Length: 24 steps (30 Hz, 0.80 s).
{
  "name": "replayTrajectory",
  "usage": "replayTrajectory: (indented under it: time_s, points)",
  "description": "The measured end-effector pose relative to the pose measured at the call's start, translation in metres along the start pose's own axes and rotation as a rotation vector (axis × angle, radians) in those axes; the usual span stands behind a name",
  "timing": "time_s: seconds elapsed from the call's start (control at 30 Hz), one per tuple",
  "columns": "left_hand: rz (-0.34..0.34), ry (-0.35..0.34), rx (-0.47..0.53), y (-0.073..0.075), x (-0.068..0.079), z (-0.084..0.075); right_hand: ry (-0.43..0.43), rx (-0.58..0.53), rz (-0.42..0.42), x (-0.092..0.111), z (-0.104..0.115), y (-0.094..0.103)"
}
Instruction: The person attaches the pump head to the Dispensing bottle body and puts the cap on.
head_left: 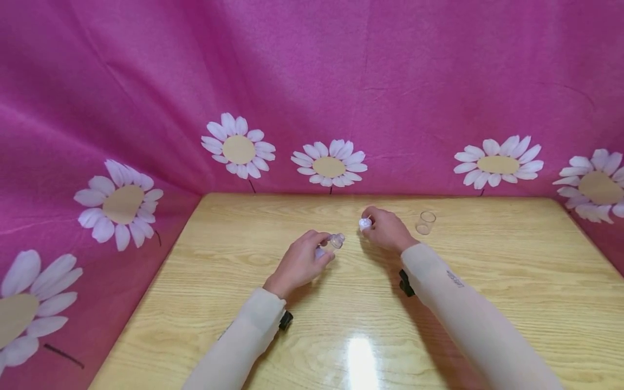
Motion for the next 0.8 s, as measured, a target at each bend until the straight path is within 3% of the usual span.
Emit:
replayTrajectory:
  time_s: [0.53, 0.8]
  points:
    - [0.002, -0.014, -0.004, 0.002, -0.001, -0.004, 0.115, -0.015, -0.061, 0.021, 0.003, 0.02]
    - [-0.002, -0.037, -0.009, 0.002, -0.001, -0.006, 0.188, 0.005, -0.137, 0.036, 0.012, 0.034]
Point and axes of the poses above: each hand's wrist, its own x-axis away from the middle knuckle, its own y-axis out of the back of the hand, z = x × y, the point moved 7 cm from there along -x, towards the middle knuckle, and after that the axes turned 12 degrees about x, right-handed, at the moved point
